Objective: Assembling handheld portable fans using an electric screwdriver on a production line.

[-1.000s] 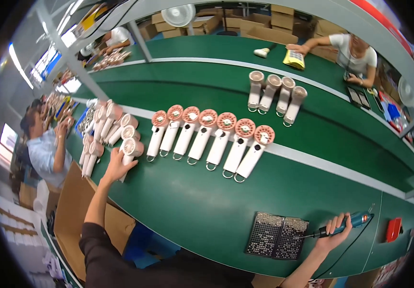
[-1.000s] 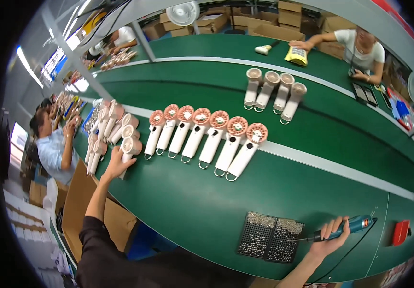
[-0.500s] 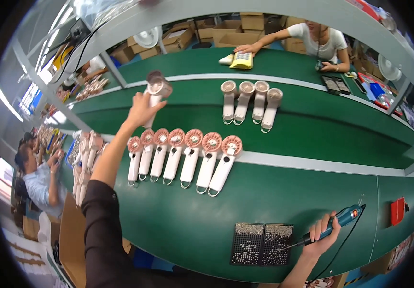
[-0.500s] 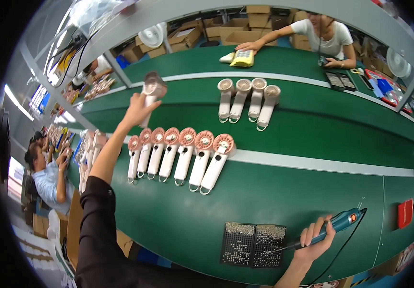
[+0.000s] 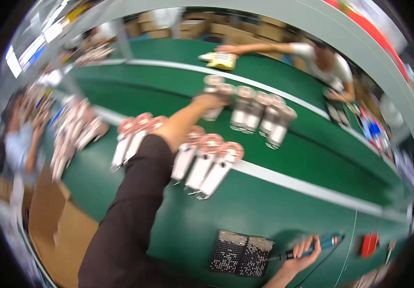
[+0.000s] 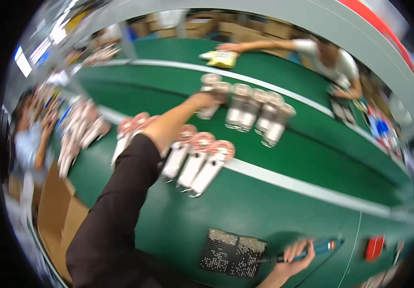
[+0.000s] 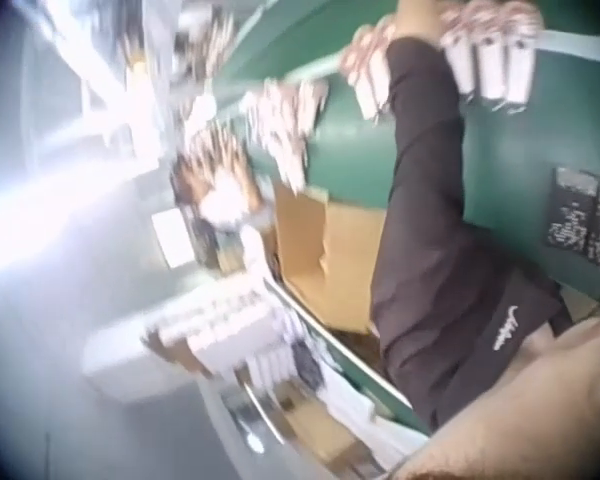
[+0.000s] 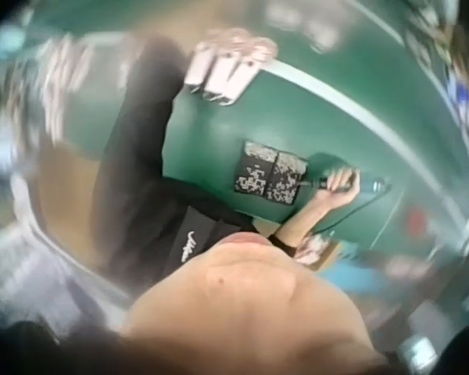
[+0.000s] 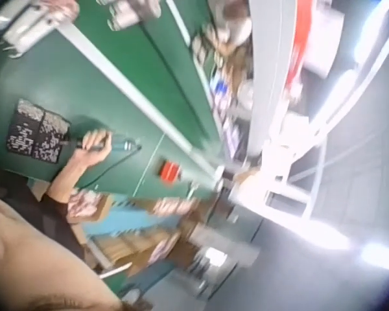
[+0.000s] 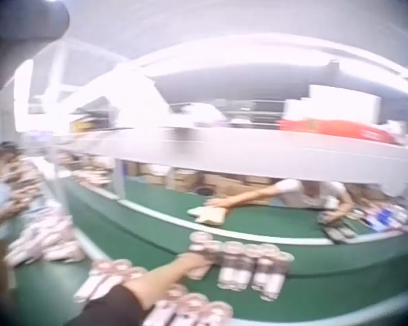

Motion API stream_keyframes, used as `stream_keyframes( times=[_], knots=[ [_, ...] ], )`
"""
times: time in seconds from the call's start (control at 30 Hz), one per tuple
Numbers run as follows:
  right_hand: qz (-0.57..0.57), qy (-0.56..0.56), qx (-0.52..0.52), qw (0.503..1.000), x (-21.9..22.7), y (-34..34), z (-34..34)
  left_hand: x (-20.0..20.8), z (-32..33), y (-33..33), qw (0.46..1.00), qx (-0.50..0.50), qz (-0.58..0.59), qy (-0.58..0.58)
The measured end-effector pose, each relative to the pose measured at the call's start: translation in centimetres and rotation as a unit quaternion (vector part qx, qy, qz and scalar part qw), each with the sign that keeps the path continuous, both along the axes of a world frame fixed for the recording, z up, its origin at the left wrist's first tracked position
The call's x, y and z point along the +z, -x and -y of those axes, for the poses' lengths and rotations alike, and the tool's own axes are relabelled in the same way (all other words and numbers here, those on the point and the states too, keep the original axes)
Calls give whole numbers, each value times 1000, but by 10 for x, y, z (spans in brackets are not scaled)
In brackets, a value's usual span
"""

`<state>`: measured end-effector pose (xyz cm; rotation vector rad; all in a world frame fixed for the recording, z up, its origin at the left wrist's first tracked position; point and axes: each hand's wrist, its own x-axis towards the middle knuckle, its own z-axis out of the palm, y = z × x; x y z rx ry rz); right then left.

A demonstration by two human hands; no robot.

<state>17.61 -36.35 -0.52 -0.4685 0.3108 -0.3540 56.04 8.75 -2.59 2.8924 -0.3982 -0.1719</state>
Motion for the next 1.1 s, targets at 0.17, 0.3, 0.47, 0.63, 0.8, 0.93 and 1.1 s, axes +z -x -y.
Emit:
stream_keyframes(
  times=[0.17, 0.3, 0.47, 0.63, 0.8, 0.93, 1.1],
  knots=[
    [-58, 92, -18, 994, 37, 13, -5, 62, -16, 64, 958, 225, 176, -4],
    [-41, 107, -36, 993, 44, 15, -9, 88, -129, 161, 907, 292, 302, 27],
    [-11, 117, -34, 992, 36, 14, -3, 87, -284, 294, 782, 419, 459, 36],
    [-32, 170, -81, 982, 39, 16, -8, 65, -355, 382, 787, 499, 361, 28],
    [-40, 187, -94, 977, 35, 15, -19, 43, -397, 405, 856, 445, 257, 47],
    [-1, 169, -98, 981, 32, 11, -25, 53, -397, 412, 873, 407, 268, 23],
    [8, 176, -111, 978, 24, 11, -22, 55, -393, 402, 903, 334, 268, 23]
  ],
)
